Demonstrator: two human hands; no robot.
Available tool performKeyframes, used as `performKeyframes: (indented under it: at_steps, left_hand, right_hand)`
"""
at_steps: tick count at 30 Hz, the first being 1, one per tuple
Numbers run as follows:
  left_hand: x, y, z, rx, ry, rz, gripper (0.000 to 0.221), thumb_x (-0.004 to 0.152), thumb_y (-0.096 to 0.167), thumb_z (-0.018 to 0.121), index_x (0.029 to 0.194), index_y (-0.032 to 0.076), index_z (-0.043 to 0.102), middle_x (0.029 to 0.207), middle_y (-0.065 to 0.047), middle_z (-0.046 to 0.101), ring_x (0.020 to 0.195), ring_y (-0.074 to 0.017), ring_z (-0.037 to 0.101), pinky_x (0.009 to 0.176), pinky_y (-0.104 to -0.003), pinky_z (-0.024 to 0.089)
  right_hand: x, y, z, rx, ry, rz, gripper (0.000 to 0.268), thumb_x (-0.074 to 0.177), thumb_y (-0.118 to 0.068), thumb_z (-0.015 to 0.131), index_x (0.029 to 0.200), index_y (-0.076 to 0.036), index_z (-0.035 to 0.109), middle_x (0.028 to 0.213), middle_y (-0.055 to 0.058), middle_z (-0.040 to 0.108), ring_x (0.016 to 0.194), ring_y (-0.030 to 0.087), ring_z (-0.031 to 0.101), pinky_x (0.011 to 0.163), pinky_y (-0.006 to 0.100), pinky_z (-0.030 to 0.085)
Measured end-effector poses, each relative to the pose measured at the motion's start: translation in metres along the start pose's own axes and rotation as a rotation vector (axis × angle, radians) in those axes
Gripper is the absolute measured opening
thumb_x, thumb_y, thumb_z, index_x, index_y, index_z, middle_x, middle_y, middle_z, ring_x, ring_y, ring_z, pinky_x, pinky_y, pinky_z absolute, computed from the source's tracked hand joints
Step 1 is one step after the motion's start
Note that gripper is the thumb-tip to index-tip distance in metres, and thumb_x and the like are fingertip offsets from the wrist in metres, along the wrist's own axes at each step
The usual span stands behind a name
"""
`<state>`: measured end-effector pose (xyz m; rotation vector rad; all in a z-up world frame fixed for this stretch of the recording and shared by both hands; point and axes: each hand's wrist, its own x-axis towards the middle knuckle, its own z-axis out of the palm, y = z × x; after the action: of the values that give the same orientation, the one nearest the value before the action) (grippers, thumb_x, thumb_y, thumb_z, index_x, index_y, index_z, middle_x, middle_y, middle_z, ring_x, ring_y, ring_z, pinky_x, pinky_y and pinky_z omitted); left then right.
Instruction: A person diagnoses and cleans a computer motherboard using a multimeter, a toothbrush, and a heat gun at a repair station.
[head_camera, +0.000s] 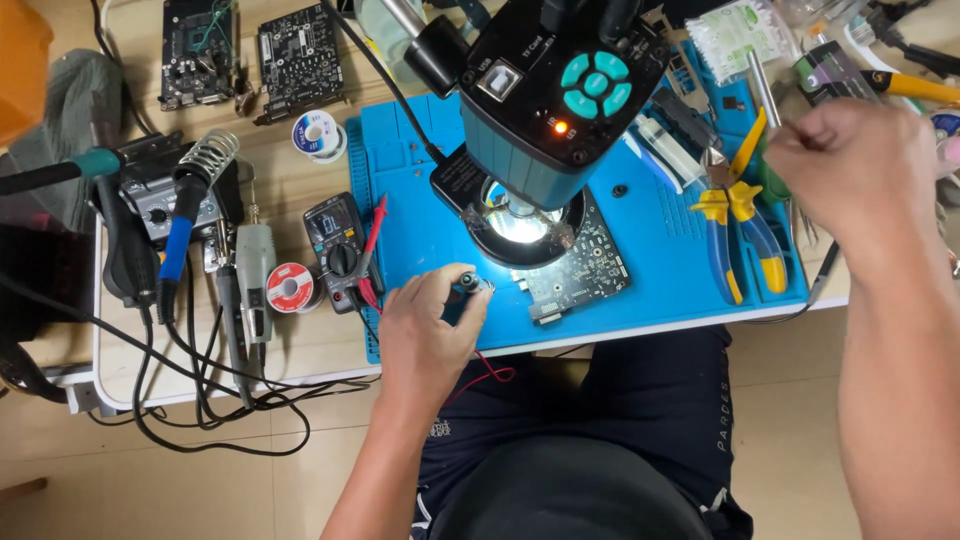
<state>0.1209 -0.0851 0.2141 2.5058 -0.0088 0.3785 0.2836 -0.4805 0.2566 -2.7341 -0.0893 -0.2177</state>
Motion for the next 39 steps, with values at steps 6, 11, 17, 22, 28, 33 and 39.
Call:
performKeyframes:
  at_steps: [6, 11, 17, 22, 28, 33, 39]
  left_hand:
    - [0.002, -0.003, 0.005, -0.012, 0.017, -0.039, 0.031, 0.103, 0.036, 0.077, 0.125, 0.015, 0.078, 0.110, -0.001, 0.082, 0.102, -0.0277, 0.073, 0.089, -0.050, 0.052]
    - [0.006, -0.006, 0.009, 0.016, 0.052, -0.016, 0.027, 0.102, 0.034, 0.080, 0.123, 0.016, 0.078, 0.102, 0.001, 0.080, 0.094, -0.0261, 0.072, 0.084, -0.048, 0.050]
    - [0.009, -0.003, 0.008, 0.039, 0.069, -0.029, 0.024, 0.100, 0.034, 0.082, 0.117, 0.017, 0.079, 0.091, 0.003, 0.076, 0.087, -0.0219, 0.070, 0.079, -0.046, 0.048]
    - [0.008, -0.001, 0.007, 0.030, 0.031, -0.076, 0.036, 0.096, 0.038, 0.084, 0.124, 0.018, 0.078, 0.095, 0.003, 0.075, 0.090, -0.0210, 0.069, 0.083, -0.045, 0.050]
    - [0.005, 0.013, -0.011, -0.003, -0.005, -0.116, 0.059, 0.094, 0.036, 0.086, 0.143, 0.010, 0.064, 0.125, -0.008, 0.073, 0.085, -0.0251, 0.065, 0.076, -0.047, 0.054]
    - [-0.036, 0.053, -0.035, -0.222, 0.073, 0.069, 0.020, 0.102, 0.020, 0.077, 0.114, 0.011, 0.065, 0.107, -0.005, 0.070, 0.084, -0.0243, 0.063, 0.081, -0.041, 0.052]
    - [-0.054, 0.082, -0.036, -0.385, -0.251, 0.346, 0.027, 0.110, 0.029, 0.072, 0.125, 0.006, 0.074, 0.116, -0.010, 0.074, 0.097, -0.0302, 0.070, 0.083, -0.043, 0.051]
  right_hand:
    - [-0.067, 0.019, -0.003, 0.659, -0.023, 0.115, 0.008, 0.132, 0.010, 0.060, 0.135, 0.010, 0.068, 0.103, 0.018, 0.066, 0.083, 0.021, 0.066, 0.077, 0.028, 0.059]
    - [-0.125, 0.030, 0.009, 1.003, -0.083, -0.115, 0.018, 0.113, 0.014, 0.047, 0.125, 0.009, 0.059, 0.104, 0.020, 0.068, 0.089, 0.023, 0.070, 0.084, 0.028, 0.062]
    - [-0.173, -0.010, 0.025, 0.929, 0.032, -0.352, 0.006, 0.102, 0.003, 0.064, 0.109, 0.003, 0.066, 0.099, 0.017, 0.076, 0.092, 0.025, 0.081, 0.088, 0.033, 0.073]
    - [-0.190, -0.042, 0.036, 0.991, 0.042, -0.309, 0.010, 0.094, -0.006, 0.072, 0.104, -0.002, 0.072, 0.090, 0.010, 0.077, 0.081, 0.019, 0.077, 0.076, 0.026, 0.068]
    - [-0.199, -0.058, 0.047, 1.015, 0.029, -0.266, 0.015, 0.093, -0.003, 0.076, 0.108, -0.003, 0.073, 0.098, 0.014, 0.077, 0.084, 0.019, 0.078, 0.072, 0.022, 0.062]
    - [-0.208, -0.078, 0.055, 1.135, -0.043, -0.329, 0.016, 0.092, -0.001, 0.074, 0.108, -0.005, 0.074, 0.095, 0.011, 0.078, 0.079, 0.016, 0.077, 0.068, 0.021, 0.063]
    - [-0.209, -0.111, 0.049, 1.137, -0.181, -0.386, 0.004, 0.094, -0.006, 0.075, 0.097, -0.003, 0.074, 0.088, 0.013, 0.077, 0.073, 0.023, 0.075, 0.071, 0.031, 0.064]
